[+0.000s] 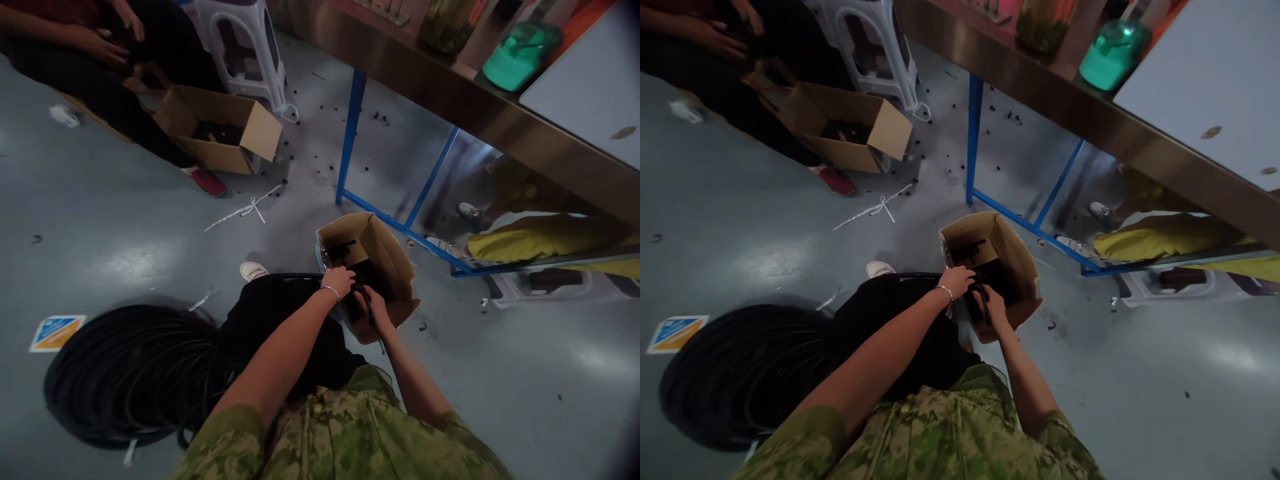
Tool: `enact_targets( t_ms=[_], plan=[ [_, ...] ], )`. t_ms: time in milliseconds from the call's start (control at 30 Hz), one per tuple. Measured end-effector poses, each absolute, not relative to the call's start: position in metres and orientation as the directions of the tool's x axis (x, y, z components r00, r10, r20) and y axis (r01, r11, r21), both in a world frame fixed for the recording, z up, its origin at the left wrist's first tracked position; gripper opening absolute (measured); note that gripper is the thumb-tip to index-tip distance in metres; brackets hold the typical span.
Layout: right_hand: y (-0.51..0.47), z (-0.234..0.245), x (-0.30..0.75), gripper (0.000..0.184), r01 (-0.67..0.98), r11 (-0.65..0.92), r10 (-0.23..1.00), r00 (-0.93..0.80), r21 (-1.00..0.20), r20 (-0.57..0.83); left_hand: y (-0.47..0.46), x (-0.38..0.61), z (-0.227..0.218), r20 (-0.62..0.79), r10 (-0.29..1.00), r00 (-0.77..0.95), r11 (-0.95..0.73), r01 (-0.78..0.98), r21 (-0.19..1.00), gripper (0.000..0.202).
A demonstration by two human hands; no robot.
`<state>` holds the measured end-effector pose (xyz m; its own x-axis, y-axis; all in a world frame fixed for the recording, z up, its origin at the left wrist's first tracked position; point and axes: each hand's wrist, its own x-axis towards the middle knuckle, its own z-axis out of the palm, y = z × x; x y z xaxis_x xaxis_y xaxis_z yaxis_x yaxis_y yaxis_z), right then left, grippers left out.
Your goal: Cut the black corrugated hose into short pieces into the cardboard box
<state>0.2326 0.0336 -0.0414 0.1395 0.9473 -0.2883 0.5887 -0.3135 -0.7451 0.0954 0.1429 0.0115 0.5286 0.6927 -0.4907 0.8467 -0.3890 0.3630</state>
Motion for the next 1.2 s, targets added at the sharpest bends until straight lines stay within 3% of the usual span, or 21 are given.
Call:
enact_targets(
  t_ms=[433,1200],
  plan=[
    [0.038,-0.053,0.220,0.045,0.585,-0.349,0.937,0.198,-0.732,-0.289,0.150,0.102,0.002,-0.560,0.698,0.446,-0.330,0.895,0.301,0.031],
    [0.029,-0.053,0.209,0.036,0.612,-0.349,0.935,0.175,-0.710,-0.309,0.148,0.097,0.007,-0.627,0.656,0.419,-0.348,0.906,0.241,0.029]
  ],
)
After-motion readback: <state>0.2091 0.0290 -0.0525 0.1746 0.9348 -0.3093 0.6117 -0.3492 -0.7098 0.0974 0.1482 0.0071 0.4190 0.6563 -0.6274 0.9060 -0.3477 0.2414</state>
